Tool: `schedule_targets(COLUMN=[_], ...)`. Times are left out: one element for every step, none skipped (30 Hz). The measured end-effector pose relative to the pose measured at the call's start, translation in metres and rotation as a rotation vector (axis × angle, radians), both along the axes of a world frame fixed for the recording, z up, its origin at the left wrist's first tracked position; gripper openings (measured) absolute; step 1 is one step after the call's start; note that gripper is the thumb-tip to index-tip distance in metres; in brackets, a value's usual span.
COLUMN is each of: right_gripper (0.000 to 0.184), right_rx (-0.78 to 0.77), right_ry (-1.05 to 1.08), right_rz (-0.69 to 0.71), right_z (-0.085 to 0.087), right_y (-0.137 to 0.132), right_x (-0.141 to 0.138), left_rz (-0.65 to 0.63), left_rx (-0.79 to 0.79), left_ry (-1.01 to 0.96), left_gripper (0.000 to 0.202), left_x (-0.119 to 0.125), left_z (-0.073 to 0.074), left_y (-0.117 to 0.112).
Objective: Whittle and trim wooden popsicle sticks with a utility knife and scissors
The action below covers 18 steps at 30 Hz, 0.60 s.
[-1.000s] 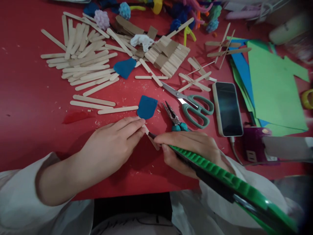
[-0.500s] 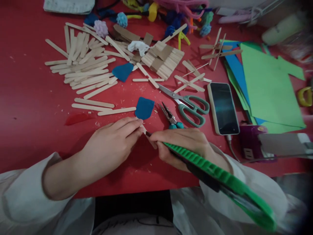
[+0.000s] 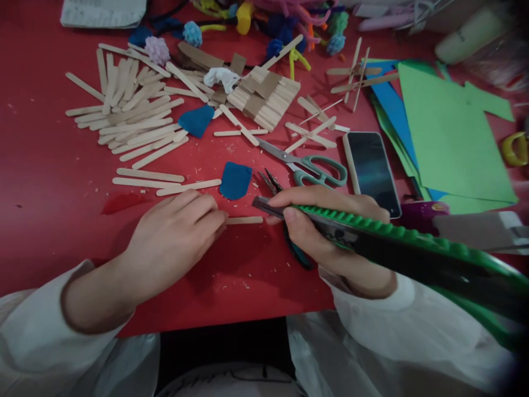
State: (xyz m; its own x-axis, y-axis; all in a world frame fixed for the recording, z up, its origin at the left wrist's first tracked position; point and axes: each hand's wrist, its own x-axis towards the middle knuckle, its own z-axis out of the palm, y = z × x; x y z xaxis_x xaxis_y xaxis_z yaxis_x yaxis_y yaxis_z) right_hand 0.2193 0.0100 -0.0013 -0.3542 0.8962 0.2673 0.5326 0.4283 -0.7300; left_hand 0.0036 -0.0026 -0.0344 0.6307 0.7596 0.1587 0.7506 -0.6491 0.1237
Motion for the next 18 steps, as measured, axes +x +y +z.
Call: schedule_targets(right_gripper=[0.016, 0.016, 0.016, 0.016, 0.016, 0.016, 0.015, 0.015, 0.015, 0.015, 0.016, 0.016, 0.016, 0.016, 0.016, 0.016, 0.016, 0.015], right_rx=[-0.019, -0.031, -0.028, -0.021, -0.019, -0.023, -0.032, -0.033, -0.041, -0.052, -0.062, -0.070, -0.079, -0.093, -0.103, -0.110, -0.112, -0.114], right_ry=[-0.015, -0.031, -0.042, -0.054, -0.069, -0.082, -0.092, -0.090, -0.090, -0.090, -0.088, -0.081, -0.071, -0.063, -0.057, -0.053, -0.050, -0.048], right_rz=[0.006, 0.021, 0.039, 0.056, 0.071, 0.081, 0.092, 0.104, 0.115, 0.127, 0.133, 0.135, 0.135, 0.132, 0.131, 0.129, 0.128, 0.129], right_z=[0.001, 0.002, 0.003, 0.003, 0.003, 0.003, 0.002, 0.001, 0.000, -0.002, -0.003, -0.004, -0.005, -0.006, -0.007, -0.007, -0.008, -0.008], right_y=[0.000, -0.001, -0.001, -0.001, -0.001, -0.001, -0.001, -0.001, -0.001, -0.001, -0.001, -0.001, -0.002, -0.002, -0.002, -0.003, -0.003, -0.003], right_x=[0.000, 0.000, 0.000, -0.001, -0.001, -0.001, -0.002, -0.002, -0.003, -0.003, -0.004, -0.004, -0.004, -0.005, -0.005, -0.005, -0.005, -0.005], left_rz=[0.007, 0.012, 0.018, 0.022, 0.023, 0.024, 0.026, 0.027, 0.027, 0.026, 0.024, 0.020, 0.019, 0.019, 0.022, 0.024, 0.026, 0.028], left_rx=[-0.013, -0.024, -0.029, -0.032, -0.034, -0.035, -0.037, -0.037, -0.040, -0.041, -0.040, -0.043, -0.050, -0.056, -0.062, -0.067, -0.068, -0.064], left_ry=[-0.001, -0.009, -0.023, -0.038, -0.048, -0.057, -0.061, -0.064, -0.062, -0.063, -0.069, -0.074, -0.078, -0.081, -0.081, -0.077, -0.073, -0.071], left_gripper=[0.023, 0.024, 0.025, 0.025, 0.025, 0.025, 0.025, 0.024, 0.024, 0.023, 0.022, 0.021, 0.020, 0.019, 0.018, 0.018, 0.018, 0.018], left_x=[0.000, 0.000, 0.001, 0.001, 0.002, 0.002, 0.002, 0.003, 0.003, 0.003, 0.003, 0.002, 0.002, 0.001, 0.001, 0.000, 0.000, 0.000], left_z=[0.000, 0.000, -0.001, -0.001, -0.002, -0.002, -0.003, -0.003, -0.004, -0.004, -0.004, -0.004, -0.004, -0.004, -0.004, -0.004, -0.004, -0.004], left_y=[0.001, 0.001, 0.002, 0.002, 0.002, 0.001, 0.001, 0.001, 0.000, 0.000, -0.001, -0.001, -0.002, -0.002, -0.002, -0.003, -0.003, -0.003])
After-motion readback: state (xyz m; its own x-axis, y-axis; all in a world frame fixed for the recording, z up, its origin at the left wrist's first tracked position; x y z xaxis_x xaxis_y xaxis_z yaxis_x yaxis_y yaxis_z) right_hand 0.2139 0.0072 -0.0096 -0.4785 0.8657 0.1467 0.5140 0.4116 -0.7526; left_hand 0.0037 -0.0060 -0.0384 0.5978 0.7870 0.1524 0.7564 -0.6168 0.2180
